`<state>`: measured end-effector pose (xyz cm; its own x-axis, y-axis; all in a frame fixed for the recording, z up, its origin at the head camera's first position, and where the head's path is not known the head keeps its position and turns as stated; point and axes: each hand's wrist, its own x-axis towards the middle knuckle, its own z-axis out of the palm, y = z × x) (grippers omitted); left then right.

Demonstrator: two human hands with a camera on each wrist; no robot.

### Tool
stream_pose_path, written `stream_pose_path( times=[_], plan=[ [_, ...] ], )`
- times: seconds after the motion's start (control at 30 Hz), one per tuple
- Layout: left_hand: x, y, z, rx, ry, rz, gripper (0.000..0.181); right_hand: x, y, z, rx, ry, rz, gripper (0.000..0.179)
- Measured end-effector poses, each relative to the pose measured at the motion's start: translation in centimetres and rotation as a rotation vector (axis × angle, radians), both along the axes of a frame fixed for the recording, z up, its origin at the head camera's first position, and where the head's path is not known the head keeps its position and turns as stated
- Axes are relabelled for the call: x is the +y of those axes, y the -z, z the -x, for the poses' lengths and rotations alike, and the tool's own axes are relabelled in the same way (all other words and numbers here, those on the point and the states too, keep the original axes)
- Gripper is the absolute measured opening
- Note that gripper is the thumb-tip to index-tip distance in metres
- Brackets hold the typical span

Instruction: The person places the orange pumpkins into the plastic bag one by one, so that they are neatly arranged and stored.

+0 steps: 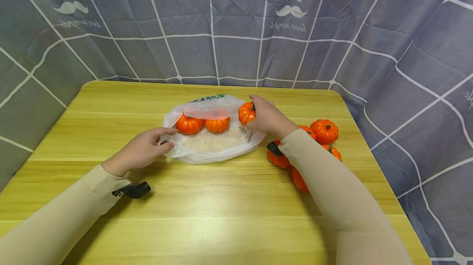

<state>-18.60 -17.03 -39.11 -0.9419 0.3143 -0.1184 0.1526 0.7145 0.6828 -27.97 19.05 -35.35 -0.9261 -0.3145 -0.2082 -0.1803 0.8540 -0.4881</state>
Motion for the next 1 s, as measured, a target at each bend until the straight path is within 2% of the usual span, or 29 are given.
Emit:
stream_pose_path(
  times=[0.4,0.6,0.73,0.9,1.0],
  plan=[
    [0.1,-0.1,0.1,0.001,-0.014,-0.004,0.051,-0.3,-0.3,1.1,0.014,-0.023,0.029,0.101],
    [0.1,-0.1,0.0,0.003,-0.019,-0.004,0.052,-0.5,-0.3,1.2,-0.004,-0.046,0.002,0.101],
    [0.2,-0.1,0.1,0.01,-0.015,0.003,0.052,-0.9,-1.1,0.2,0.01,-0.104,-0.014,0.1],
    [0.0,-0.2,0.2,0.007,-0.01,0.001,0.052,-2.0,-2.5,-2.0,0.022,-0.2,0.005,0.1],
    [0.0,-0.2,0.3,0.007,-0.009,-0.004,0.053,-2.7,-2.5,-2.7,0.006,-0.278,0.012,0.097]
  ],
)
